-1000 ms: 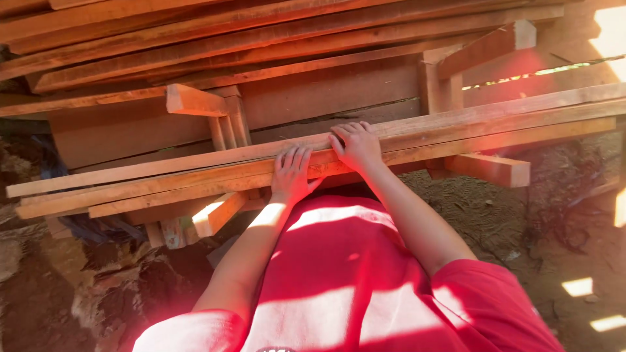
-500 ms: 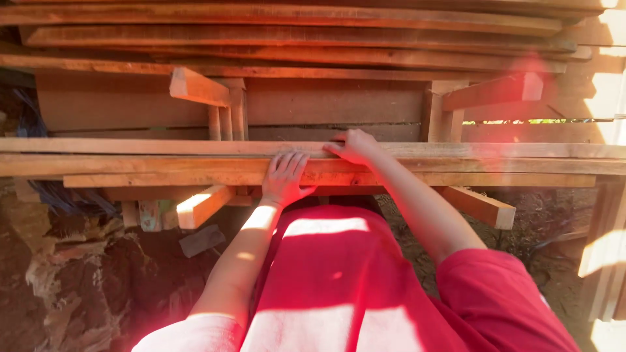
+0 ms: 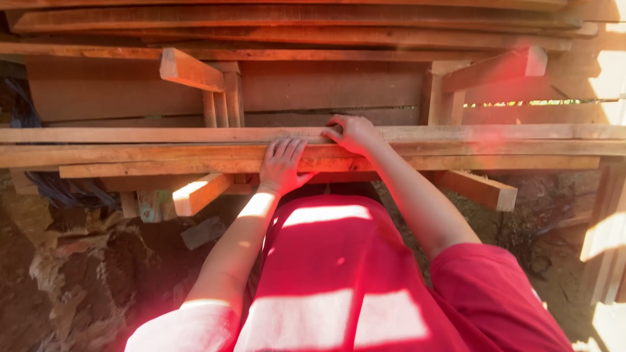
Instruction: Selecting and organizing wooden planks from a storage stack.
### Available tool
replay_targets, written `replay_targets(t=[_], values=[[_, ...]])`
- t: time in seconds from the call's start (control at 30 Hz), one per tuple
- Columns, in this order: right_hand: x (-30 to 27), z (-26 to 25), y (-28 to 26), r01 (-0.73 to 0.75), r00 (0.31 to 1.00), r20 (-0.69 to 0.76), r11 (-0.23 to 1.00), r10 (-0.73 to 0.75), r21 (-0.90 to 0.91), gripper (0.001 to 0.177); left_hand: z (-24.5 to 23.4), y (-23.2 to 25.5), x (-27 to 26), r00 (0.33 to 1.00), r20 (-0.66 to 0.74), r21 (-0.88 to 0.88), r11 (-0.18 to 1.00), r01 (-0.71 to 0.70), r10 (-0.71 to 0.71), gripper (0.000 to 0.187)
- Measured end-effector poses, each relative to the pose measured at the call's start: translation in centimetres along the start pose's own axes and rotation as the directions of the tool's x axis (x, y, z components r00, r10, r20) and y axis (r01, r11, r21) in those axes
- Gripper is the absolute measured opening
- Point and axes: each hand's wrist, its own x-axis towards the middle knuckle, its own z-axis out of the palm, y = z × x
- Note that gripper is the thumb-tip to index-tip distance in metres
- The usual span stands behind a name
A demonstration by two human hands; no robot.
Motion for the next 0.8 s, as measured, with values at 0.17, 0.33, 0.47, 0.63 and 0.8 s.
replay_targets(t=[0.17,0.33,0.47,0.63,0.8], values=[[-1.5,1.6,-0.4,0.023,1.000,0.010,0.994,-0.022,-0.104,0.059,-1.1,0.5,-1.6,0.997,0.073,-0.135,0.991,0.008,0.002,0.084],[-1.7,2.1,-0.7,0.089,0.982,-0.152,0.981,-0.116,-0.171,0.059,-1.4,-0.3,-0.8,0.994,0.111,-0.161,0.987,0.008,0.010,0.083],[-2.0,2.0,-0.8,0.075,0.970,-0.212,0.977,-0.117,-0.200,0.063,-0.7,-0.3,-1.3,0.989,0.145,-0.160,0.987,-0.012,0.036,0.084],[-2.7,-0.9,-2.0,0.016,1.000,-0.006,0.990,-0.017,-0.139,0.072,-0.6,0.1,-1.0,0.985,0.170,-0.191,0.982,-0.001,0.034,0.083],[-0.9,-0.7,-1.4,-0.020,0.997,0.077,0.992,0.030,-0.125,0.075,-2.1,0.1,0.3,0.954,0.290,-0.334,0.925,0.179,-0.080,0.073]])
